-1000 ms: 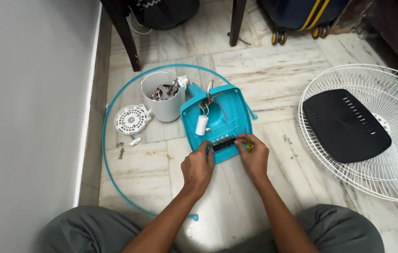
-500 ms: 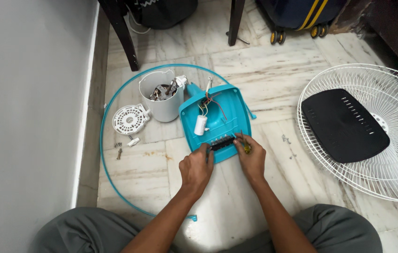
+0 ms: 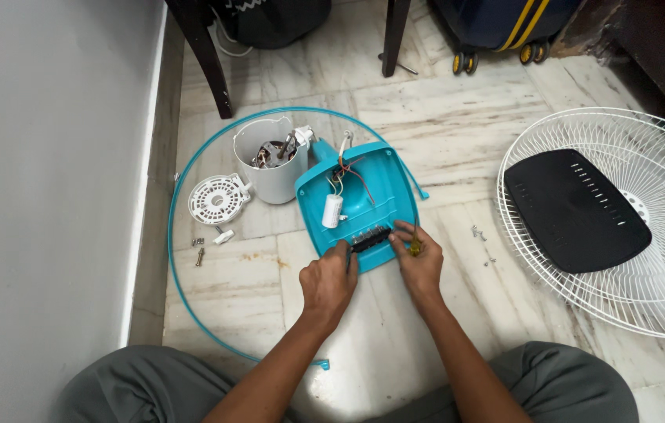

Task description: The person is repairing a disassembled electric fan. They use a screwdriver to remove and reattach a black switch component inside the blue fan base, then connect wires to a white cylindrical component.

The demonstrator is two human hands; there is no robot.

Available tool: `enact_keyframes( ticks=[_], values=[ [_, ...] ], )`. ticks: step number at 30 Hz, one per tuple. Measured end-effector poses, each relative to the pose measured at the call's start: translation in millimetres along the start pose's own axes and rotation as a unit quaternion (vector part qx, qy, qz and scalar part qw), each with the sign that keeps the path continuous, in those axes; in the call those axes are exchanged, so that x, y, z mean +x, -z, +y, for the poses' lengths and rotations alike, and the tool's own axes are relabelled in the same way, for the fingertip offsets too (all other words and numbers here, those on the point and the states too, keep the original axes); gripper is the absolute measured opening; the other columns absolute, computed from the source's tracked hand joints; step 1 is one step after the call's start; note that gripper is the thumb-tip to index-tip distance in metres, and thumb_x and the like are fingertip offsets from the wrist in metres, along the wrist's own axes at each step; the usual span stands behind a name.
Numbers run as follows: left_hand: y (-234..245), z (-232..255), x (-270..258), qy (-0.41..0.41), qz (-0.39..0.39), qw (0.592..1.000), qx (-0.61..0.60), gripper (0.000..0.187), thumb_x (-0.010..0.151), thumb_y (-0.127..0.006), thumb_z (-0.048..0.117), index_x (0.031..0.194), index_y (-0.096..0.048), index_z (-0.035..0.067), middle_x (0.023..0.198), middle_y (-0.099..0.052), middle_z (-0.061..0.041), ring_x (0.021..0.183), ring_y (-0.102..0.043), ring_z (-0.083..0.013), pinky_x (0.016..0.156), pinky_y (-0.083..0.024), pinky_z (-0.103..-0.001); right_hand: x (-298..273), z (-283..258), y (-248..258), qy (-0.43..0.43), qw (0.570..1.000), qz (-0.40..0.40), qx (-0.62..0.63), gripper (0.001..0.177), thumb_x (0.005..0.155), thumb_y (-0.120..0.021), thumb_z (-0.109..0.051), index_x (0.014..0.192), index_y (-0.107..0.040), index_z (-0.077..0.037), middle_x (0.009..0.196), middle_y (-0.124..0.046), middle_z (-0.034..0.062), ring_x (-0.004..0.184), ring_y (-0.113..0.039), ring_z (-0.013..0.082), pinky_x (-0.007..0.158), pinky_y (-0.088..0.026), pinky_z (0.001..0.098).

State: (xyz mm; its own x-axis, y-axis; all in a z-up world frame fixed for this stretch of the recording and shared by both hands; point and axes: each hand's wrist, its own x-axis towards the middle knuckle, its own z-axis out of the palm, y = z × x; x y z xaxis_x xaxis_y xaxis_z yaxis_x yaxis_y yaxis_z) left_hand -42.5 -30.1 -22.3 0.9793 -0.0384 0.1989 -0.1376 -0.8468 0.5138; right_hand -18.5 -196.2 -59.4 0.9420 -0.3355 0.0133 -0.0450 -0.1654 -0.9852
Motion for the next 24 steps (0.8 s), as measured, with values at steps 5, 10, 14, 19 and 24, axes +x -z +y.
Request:
enact_keyframes(
  ticks=[5,10,14,19,24],
  values=[
    [-0.2,1.4,0.2,0.012,-0.003,1.000,0.004,0.019,0.092,-0.068,0.021,0.102,-0.067,0.005,0.084,-0.074,-0.018,0.067,-0.072,-0.0360,0.058,-0.055,-0.047,2.0,1.1,0.1,0.015,0.999,0.005,-0.039,0.028,0.089,-0.075,-0.011,0.117,-0.076,-0.005,0.103,-0.079,0.0084,0.096,-0.071,0.0115,0.087,-0.056,0.0268],
    [-0.3,2.4,0.6,0.016,0.007,1.000,-0.015,0.024,0.090,-0.068,0.019,0.107,-0.069,0.003,0.089,-0.074,-0.019,0.070,-0.072,-0.0378,0.059,-0.055,-0.048,1.4,-2.1,0.5,0.010,0.998,0.005,-0.055,0.028,0.090,-0.075,-0.012,0.117,-0.076,-0.006,0.102,-0.079,0.0088,0.094,-0.071,0.0127,0.086,-0.055,0.0283],
    [1.4,3.5,0.1,0.035,0.008,0.999,-0.030,0.026,0.091,-0.068,0.019,0.112,-0.071,0.004,0.088,-0.074,-0.021,0.073,-0.072,-0.0391,0.063,-0.055,-0.049,1.1,-3.5,1.0,-0.004,0.998,0.000,-0.068,0.028,0.090,-0.074,-0.014,0.117,-0.076,-0.007,0.099,-0.080,0.0079,0.091,-0.072,0.0121,0.084,-0.056,0.0283],
    [5.8,6.0,2.5,0.072,-0.015,0.996,-0.048,0.026,0.093,-0.067,0.019,0.113,-0.073,0.005,0.084,-0.074,-0.022,0.074,-0.072,-0.0392,0.065,-0.055,-0.049,1.1,-2.1,1.0,0.003,0.998,-0.002,-0.065,0.027,0.091,-0.075,-0.014,0.117,-0.075,-0.008,0.095,-0.079,0.0079,0.087,-0.070,0.0120,0.079,-0.055,0.0276],
    [6.7,6.6,3.8,0.077,-0.014,0.996,-0.047,0.025,0.093,-0.065,0.021,0.112,-0.074,0.006,0.083,-0.073,-0.022,0.073,-0.072,-0.0392,0.065,-0.055,-0.049,1.3,0.8,0.1,0.011,0.999,-0.006,-0.049,0.027,0.092,-0.074,-0.014,0.118,-0.074,-0.007,0.093,-0.079,0.0079,0.085,-0.069,0.0095,0.076,-0.054,0.0259]
  ],
)
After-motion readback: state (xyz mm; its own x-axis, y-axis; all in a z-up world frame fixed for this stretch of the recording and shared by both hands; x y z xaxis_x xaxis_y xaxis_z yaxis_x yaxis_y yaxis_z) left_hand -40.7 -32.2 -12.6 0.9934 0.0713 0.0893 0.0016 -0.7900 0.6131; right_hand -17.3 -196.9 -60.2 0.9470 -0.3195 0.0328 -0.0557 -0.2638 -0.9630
